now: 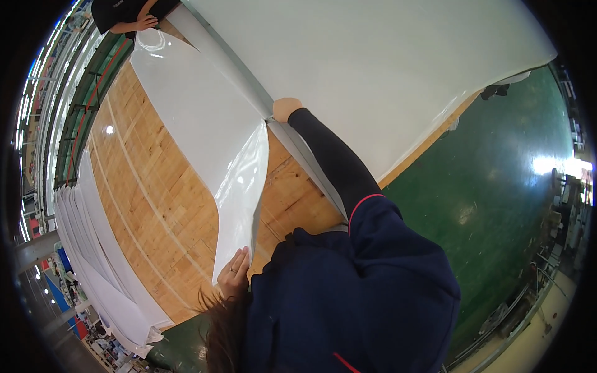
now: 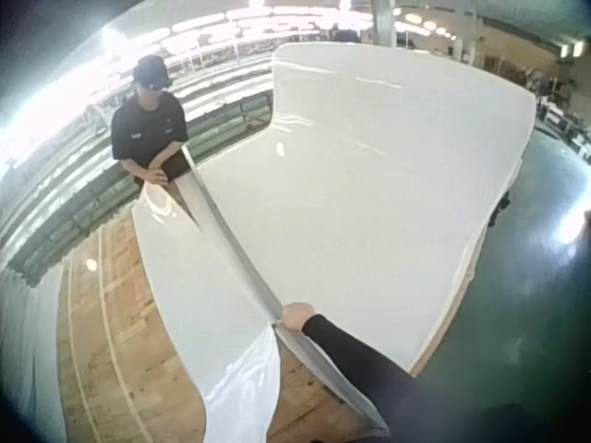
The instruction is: Using a long straightedge and a utility knife to cut large white sheets of material on a workbench.
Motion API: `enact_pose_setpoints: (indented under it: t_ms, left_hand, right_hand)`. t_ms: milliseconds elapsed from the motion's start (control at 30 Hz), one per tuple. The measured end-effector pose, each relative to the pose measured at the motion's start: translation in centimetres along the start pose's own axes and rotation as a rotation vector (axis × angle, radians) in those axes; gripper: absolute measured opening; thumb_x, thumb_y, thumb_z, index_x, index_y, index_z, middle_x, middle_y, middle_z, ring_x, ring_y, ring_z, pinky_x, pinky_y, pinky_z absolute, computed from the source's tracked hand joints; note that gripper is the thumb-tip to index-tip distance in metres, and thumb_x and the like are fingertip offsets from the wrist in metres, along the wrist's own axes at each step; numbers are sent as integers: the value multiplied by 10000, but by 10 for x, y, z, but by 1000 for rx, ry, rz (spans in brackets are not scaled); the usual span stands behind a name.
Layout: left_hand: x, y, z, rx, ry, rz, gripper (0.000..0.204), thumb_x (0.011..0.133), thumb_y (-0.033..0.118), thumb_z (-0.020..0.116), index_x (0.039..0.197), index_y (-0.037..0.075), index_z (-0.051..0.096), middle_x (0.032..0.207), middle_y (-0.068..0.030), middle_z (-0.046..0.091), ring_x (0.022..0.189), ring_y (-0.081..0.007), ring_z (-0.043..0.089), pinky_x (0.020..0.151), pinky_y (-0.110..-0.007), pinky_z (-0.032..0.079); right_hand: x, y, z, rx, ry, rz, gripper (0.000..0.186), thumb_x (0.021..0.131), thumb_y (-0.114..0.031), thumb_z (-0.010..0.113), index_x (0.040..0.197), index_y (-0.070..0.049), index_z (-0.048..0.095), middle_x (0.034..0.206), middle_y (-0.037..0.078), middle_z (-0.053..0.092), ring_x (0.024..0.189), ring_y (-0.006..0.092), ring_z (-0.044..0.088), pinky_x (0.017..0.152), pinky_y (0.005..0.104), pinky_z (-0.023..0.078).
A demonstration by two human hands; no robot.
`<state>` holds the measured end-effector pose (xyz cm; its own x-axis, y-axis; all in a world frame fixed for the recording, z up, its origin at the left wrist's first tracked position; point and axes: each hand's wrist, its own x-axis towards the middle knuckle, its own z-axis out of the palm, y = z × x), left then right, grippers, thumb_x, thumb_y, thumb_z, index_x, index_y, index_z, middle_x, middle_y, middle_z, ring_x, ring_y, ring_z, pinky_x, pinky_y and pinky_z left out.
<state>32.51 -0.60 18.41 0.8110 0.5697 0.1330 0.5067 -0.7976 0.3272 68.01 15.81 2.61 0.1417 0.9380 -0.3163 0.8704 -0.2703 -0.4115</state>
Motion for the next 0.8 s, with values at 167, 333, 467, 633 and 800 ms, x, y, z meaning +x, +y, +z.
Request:
enact_pose_setpoints:
  t_ms: [167,333,467,633,800]
  left_hand:
    - [-12,4,-4,-6,-5,-23,239,699,-19,455,904,31,567,916,-85,573,820,-238,564,673,-284,464]
    - [-79,-32,26,17,-145,-116,326,784,31,455,1103,19,390,927,-136,558,867,-268,545,814,-285,402]
    - [-9,4,-17,-167,-5,-95,239,683,-69,404,886,-72,530,956,-187,534,921,-277,522,791,-327,422]
    - [-14,1,-17,-62,-70,-67,221,689,-74,413,870,-54,540,951,-176,540,891,-272,539,746,-315,449]
    - [-36,-3,-9,25,-50,-58,289,773,24,416,1054,-26,464,1006,-146,529,915,-258,525,788,-313,420]
  right_hand:
    - [-4,-9,-8,-3,32,8,197,670,-188,505,733,-32,608,780,155,584,744,291,562,649,369,440]
    - [3,-6,-27,42,-17,4,186,661,-175,509,733,-36,609,780,153,585,744,290,561,649,368,441]
    - [26,-8,-12,-70,-16,-43,278,692,-293,553,753,-26,602,772,149,582,746,303,554,648,380,434]
    - [27,-13,-30,-81,1,-21,278,685,-293,566,744,-24,605,778,159,581,751,299,557,648,375,439]
    - [23,-17,-27,-63,7,-9,268,682,-280,567,749,-23,604,779,156,582,750,296,559,646,374,440]
